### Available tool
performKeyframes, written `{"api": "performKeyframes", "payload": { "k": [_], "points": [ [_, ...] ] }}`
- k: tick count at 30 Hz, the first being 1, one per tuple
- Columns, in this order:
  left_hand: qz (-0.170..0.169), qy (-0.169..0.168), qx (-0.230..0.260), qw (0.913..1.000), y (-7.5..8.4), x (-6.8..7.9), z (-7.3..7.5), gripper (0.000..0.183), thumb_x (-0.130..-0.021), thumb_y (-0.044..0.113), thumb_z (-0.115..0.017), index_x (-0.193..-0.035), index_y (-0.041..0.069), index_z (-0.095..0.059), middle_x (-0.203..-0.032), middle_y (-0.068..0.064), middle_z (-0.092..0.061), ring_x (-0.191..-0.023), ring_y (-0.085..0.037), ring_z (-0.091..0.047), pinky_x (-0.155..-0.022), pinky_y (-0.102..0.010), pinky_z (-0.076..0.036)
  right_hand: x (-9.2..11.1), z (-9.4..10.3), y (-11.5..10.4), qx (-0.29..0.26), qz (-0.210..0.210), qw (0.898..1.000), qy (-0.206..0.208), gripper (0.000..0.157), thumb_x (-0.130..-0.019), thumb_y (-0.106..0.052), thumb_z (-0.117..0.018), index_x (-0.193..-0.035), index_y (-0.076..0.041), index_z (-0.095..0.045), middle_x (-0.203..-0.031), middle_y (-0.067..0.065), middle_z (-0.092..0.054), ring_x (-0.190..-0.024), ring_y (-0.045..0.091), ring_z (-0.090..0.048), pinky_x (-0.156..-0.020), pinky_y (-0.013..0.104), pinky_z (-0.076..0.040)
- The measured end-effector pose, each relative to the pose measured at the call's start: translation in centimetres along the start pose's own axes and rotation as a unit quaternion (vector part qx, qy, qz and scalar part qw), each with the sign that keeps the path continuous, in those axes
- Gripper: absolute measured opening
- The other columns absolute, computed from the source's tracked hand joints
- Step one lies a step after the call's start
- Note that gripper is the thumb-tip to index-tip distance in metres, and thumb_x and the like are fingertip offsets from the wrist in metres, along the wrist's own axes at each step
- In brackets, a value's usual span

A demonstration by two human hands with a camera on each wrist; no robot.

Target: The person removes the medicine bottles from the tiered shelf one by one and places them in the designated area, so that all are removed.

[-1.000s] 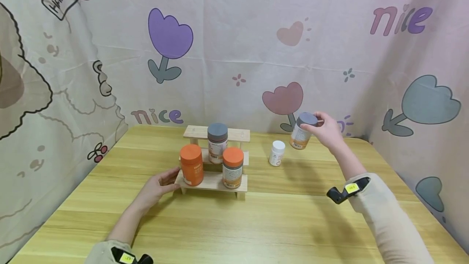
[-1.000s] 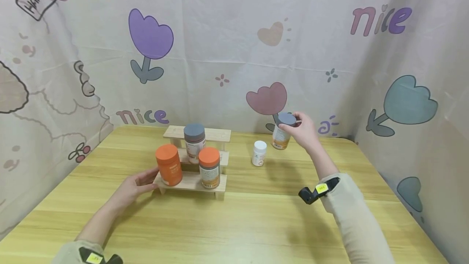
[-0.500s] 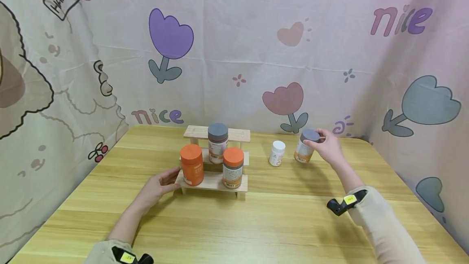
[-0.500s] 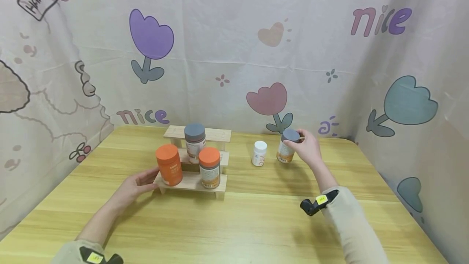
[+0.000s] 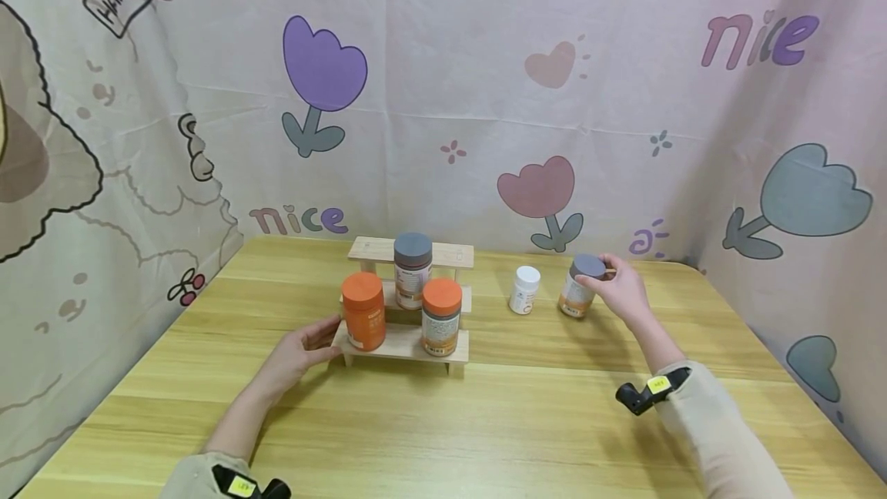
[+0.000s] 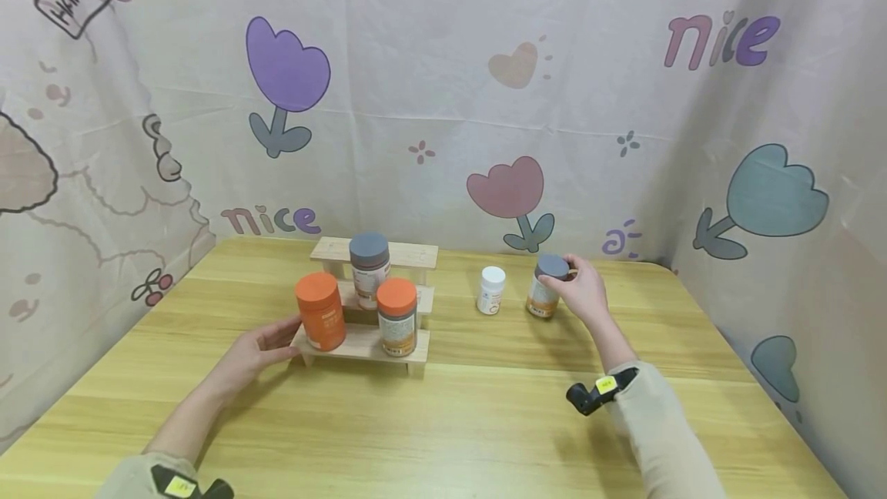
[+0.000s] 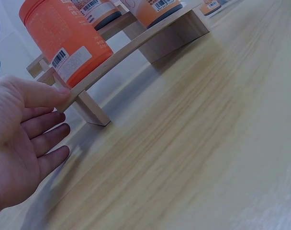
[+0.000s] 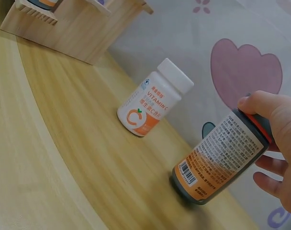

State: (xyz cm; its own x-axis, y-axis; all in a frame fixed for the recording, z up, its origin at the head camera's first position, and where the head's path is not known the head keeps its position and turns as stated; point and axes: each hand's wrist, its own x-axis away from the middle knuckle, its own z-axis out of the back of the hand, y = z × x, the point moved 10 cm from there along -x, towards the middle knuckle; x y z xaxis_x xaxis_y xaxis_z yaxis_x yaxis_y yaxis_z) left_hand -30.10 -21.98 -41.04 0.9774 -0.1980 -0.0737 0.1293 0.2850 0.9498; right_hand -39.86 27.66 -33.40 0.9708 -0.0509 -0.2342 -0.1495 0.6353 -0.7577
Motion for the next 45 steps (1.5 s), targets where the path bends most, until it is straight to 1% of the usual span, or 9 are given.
{"api": "performKeyframes", "payload": {
  "k": [4, 11, 19, 23, 28, 32, 37, 40, 45],
  "points": [
    [-0.002, 0.000, 0.001, 1.0000, 0.0, -0.1, -0.1, 0.064, -0.087, 0.011, -0.064, -0.138, -0.011, -0.032, -0.139, -0.029, -0.035, -0.127, -0.040, -0.036, -0.100, -0.039, -0.038, 0.1, 0.0, 0.4, 0.005, -0.004, 1.000, 0.004, 0.072, -0.083, -0.037, -0.068, -0.133, 0.006, -0.039, -0.131, 0.027, -0.044, -0.114, 0.041, -0.048, -0.092, 0.052, -0.042],
    [-0.001, 0.001, 0.003, 1.0000, -0.1, -0.1, -0.1, 0.063, -0.087, 0.010, -0.063, -0.138, -0.011, -0.032, -0.139, -0.029, -0.036, -0.126, -0.041, -0.037, -0.100, -0.038, -0.039, 0.3, 0.0, 0.7, 0.011, -0.011, 1.000, 0.009, 0.068, -0.084, -0.036, -0.067, -0.131, 0.005, -0.041, -0.129, 0.026, -0.045, -0.113, 0.041, -0.048, -0.090, 0.052, -0.043],
    [-0.002, -0.002, 0.001, 1.0000, 0.2, -0.2, -0.1, 0.063, -0.088, 0.010, -0.063, -0.138, -0.011, -0.031, -0.139, -0.029, -0.035, -0.127, -0.040, -0.036, -0.099, -0.035, -0.039, 0.1, -0.3, 0.3, 0.024, 0.006, 1.000, 0.001, 0.065, -0.085, -0.031, -0.067, -0.128, 0.009, -0.041, -0.124, 0.029, -0.046, -0.112, 0.043, -0.049, -0.092, 0.052, -0.043],
    [-0.002, -0.003, -0.003, 1.0000, 0.3, -0.2, -0.1, 0.063, -0.088, 0.011, -0.062, -0.139, -0.011, -0.030, -0.140, -0.029, -0.035, -0.127, -0.040, -0.035, -0.100, -0.037, -0.038, 0.2, -0.4, 0.3, 0.015, 0.007, 1.000, -0.005, 0.065, -0.086, -0.030, -0.066, -0.129, 0.010, -0.039, -0.124, 0.030, -0.045, -0.112, 0.044, -0.048, -0.093, 0.052, -0.042],
    [-0.003, -0.003, -0.006, 1.0000, 0.4, -0.2, -0.1, 0.064, -0.088, 0.011, -0.063, -0.139, -0.010, -0.031, -0.139, -0.029, -0.035, -0.127, -0.040, -0.036, -0.100, -0.039, -0.038, 0.3, -0.5, 0.5, 0.001, 0.000, 1.000, -0.012, 0.070, -0.086, -0.030, -0.066, -0.133, 0.011, -0.035, -0.126, 0.031, -0.043, -0.114, 0.045, -0.047, -0.094, 0.052, -0.041],
    [-0.002, -0.003, -0.003, 1.0000, 0.1, -0.1, -0.1, 0.064, -0.088, 0.011, -0.063, -0.139, -0.010, -0.031, -0.139, -0.028, -0.035, -0.127, -0.039, -0.036, -0.100, -0.038, -0.038, 0.4, -0.6, 0.6, -0.003, -0.009, 1.000, -0.024, 0.077, -0.086, -0.037, -0.064, -0.137, 0.010, -0.031, -0.131, 0.032, -0.039, -0.117, 0.045, -0.043, -0.095, 0.053, -0.040],
    [-0.001, -0.003, 0.001, 1.0000, 0.0, 0.0, 0.0, 0.064, -0.088, 0.011, -0.063, -0.139, -0.010, -0.031, -0.140, -0.029, -0.035, -0.127, -0.039, -0.036, -0.100, -0.035, -0.039, 0.2, 0.0, -0.3, -0.007, 0.001, 1.000, -0.023, 0.077, -0.088, -0.043, -0.060, -0.139, 0.007, -0.030, -0.133, 0.031, -0.039, -0.119, 0.045, -0.041, -0.095, 0.055, -0.039],
    [-0.001, -0.002, 0.002, 1.0000, 0.0, 0.0, 0.0, 0.063, -0.088, 0.011, -0.063, -0.138, -0.011, -0.031, -0.139, -0.029, -0.035, -0.127, -0.039, -0.036, -0.099, -0.034, -0.039, -0.1, 0.6, -1.3, -0.009, 0.021, 1.000, -0.013, 0.073, -0.090, -0.041, -0.058, -0.138, 0.008, -0.032, -0.129, 0.031, -0.043, -0.118, 0.045, -0.043, -0.094, 0.056, -0.039],
    [-0.001, -0.003, 0.002, 1.0000, 0.1, 0.0, -0.1, 0.063, -0.088, 0.010, -0.063, -0.138, -0.011, -0.031, -0.140, -0.029, -0.035, -0.128, -0.040, -0.035, -0.099, -0.032, -0.040, -0.5, 1.4, -2.6, -0.011, 0.036, 0.999, 0.004, 0.068, -0.091, -0.037, -0.058, -0.136, 0.008, -0.035, -0.126, 0.029, -0.047, -0.116, 0.043, -0.044, -0.096, 0.055, -0.037]
  ]
}}
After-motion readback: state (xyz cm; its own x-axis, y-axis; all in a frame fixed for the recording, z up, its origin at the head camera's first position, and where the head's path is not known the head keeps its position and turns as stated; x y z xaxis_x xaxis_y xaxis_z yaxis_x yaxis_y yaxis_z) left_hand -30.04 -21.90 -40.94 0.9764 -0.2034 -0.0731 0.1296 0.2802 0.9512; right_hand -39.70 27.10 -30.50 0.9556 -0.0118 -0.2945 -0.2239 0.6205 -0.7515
